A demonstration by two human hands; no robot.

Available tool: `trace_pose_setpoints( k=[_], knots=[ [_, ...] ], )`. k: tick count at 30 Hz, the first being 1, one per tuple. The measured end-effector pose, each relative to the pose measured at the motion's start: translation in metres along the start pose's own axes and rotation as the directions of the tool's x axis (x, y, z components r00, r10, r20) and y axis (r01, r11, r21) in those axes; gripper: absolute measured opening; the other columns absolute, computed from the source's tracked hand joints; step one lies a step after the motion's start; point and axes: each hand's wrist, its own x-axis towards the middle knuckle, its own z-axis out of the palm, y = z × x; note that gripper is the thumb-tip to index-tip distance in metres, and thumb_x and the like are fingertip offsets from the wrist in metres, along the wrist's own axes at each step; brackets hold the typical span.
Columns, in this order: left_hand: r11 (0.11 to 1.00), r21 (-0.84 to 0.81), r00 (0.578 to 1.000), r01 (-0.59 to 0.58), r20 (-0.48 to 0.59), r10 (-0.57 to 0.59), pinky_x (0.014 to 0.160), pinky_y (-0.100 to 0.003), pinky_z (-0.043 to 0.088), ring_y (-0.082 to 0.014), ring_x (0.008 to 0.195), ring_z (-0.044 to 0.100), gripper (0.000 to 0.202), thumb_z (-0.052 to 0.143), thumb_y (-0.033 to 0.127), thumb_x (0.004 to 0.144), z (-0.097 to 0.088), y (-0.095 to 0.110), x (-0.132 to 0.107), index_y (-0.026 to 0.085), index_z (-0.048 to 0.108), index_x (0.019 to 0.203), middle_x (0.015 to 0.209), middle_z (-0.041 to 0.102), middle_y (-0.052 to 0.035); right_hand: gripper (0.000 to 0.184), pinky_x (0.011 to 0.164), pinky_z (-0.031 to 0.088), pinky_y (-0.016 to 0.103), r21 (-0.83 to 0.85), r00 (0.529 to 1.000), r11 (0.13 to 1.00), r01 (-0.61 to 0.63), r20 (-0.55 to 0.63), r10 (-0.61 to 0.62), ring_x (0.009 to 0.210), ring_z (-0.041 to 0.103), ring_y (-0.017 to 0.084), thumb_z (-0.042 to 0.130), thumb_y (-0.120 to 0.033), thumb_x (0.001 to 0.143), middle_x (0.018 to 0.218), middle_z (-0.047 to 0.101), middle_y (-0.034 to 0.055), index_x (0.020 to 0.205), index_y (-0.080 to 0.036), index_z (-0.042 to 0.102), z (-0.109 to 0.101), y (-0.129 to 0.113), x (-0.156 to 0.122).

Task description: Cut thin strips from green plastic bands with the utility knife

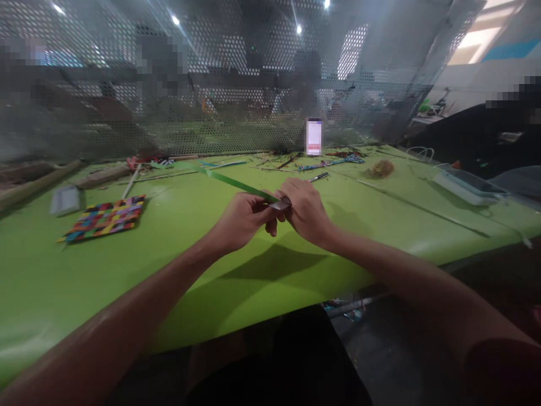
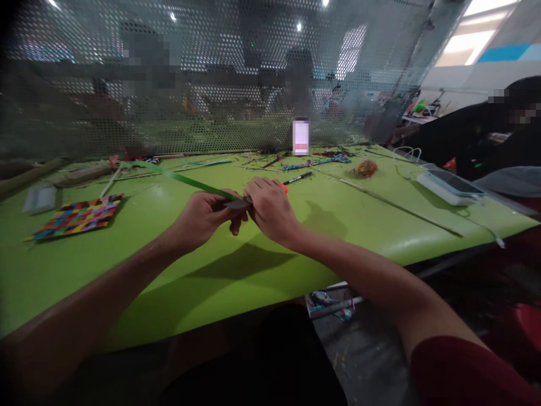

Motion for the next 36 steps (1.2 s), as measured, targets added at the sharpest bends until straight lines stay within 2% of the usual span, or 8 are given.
trace_pose_setpoints(
  k=[4, 7, 9, 11, 17, 25, 29, 36],
  knots=[
    [0.999, -0.046, 1.0, 0.014, -0.006, -0.014, 0.059, -0.027, 0.05, -0.0128, 0.055, 0.061, 0.031, 0.068, 0.04, 0.09, -0.005, -0.005, 0.002, 0.014, 0.071, 0.074, 0.061, 0.068, -0.0024, 0.028, 0.063, 0.027, 0.027, 0.156, 0.995, 0.986, -0.053, -0.074, 0.066, 0.065, 0.038, 0.012, 0.052, -0.017, 0.093, 0.069, 0.044, -0.0005, 0.069, -0.019, 0.038, -0.002, 0.01, 0.005],
    [0.997, -0.07, 1.0, 0.029, 0.007, -0.029, 0.059, -0.027, 0.051, -0.0127, 0.054, 0.061, 0.03, 0.066, 0.038, 0.091, -0.009, -0.008, 0.004, 0.013, 0.07, 0.074, 0.06, 0.068, -0.0023, 0.015, 0.064, 0.034, 0.025, 0.356, 0.997, 0.933, -0.044, -0.04, 0.063, 0.066, 0.043, 0.01, 0.057, -0.019, 0.092, 0.073, 0.049, -0.0014, 0.079, -0.018, 0.049, -0.011, 0.018, 0.012],
    [0.998, -0.052, 1.0, 0.031, 0.007, -0.031, 0.059, -0.027, 0.051, -0.0127, 0.054, 0.061, 0.029, 0.065, 0.036, 0.091, -0.01, -0.009, 0.005, 0.013, 0.069, 0.074, 0.06, 0.067, -0.0028, 0.003, 0.069, 0.04, 0.025, 0.421, 1.0, 0.907, 0.029, -0.022, -0.022, 0.073, 0.049, 0.011, 0.056, -0.017, 0.093, 0.081, 0.054, -0.0002, 0.093, -0.019, 0.058, -0.019, 0.022, 0.015],
    [0.998, -0.041, 0.999, 0.038, 0.0, -0.038, 0.058, -0.027, 0.05, -0.0126, 0.054, 0.06, 0.029, 0.065, 0.035, 0.091, -0.011, -0.008, 0.006, 0.013, 0.068, 0.073, 0.06, 0.067, -0.0029, 0.012, 0.072, 0.042, 0.026, 0.407, 0.99, 0.903, 0.138, -0.027, -0.139, 0.078, 0.052, 0.012, 0.055, -0.014, 0.094, 0.085, 0.057, 0.001, 0.101, -0.02, 0.063, -0.025, 0.024, 0.016],
    [0.994, -0.091, 0.997, 0.066, 0.033, -0.063, 0.057, -0.027, 0.048, -0.012, 0.052, 0.057, 0.036, 0.072, 0.044, 0.084, -0.012, -0.005, 0.008, 0.013, 0.065, 0.066, 0.056, 0.065, -0.0024, 0.013, 0.072, 0.045, 0.025, 0.313, 0.941, 0.889, 0.333, -0.053, -0.334, 0.082, 0.056, 0.012, 0.054, -0.017, 0.098, 0.089, 0.061, 0.004, 0.102, -0.018, 0.066, -0.027, 0.024, 0.015],
    [0.992, -0.06, 0.99, 0.109, 0.097, -0.103, 0.059, -0.027, 0.049, -0.0123, 0.055, 0.059, 0.035, 0.074, 0.046, 0.081, -0.016, -0.006, 0.008, 0.014, 0.067, 0.068, 0.061, 0.067, -0.0025, 0.012, 0.076, 0.043, 0.029, 0.226, 0.956, 0.94, 0.256, 0.083, -0.281, 0.084, 0.054, 0.015, 0.049, -0.018, 0.097, 0.09, 0.06, 0.0061, 0.093, -0.019, 0.061, -0.029, 0.019, 0.011],
    [0.988, -0.018, 0.971, 0.152, 0.191, -0.146, 0.063, -0.028, 0.052, -0.0137, 0.059, 0.063, 0.03, 0.073, 0.04, 0.083, -0.016, -0.008, 0.006, 0.013, 0.068, 0.071, 0.065, 0.07, -0.0044, 0.013, 0.072, 0.041, 0.028, 0.214, 0.968, 0.949, 0.231, 0.045, -0.245, 0.078, 0.052, 0.014, 0.049, -0.016, 0.095, 0.083, 0.058, 0.0044, 0.086, -0.019, 0.058, -0.026, 0.018, 0.012],
    [0.987, 0.057, 0.882, 0.149, 0.445, -0.158, 0.064, -0.026, 0.052, -0.0145, 0.065, 0.067, 0.02, 0.069, 0.03, 0.086, -0.007, -0.014, 0.003, 0.012, 0.071, 0.078, 0.072, 0.073, -0.0058, 0.008, 0.066, 0.038, 0.026, 0.226, 0.997, 0.971, 0.073, -0.053, -0.063, 0.068, 0.048, 0.011, 0.054, -0.013, 0.084, 0.076, 0.056, 0.0018, 0.077, -0.017, 0.055, -0.015, 0.032, 0.027]
  ],
)
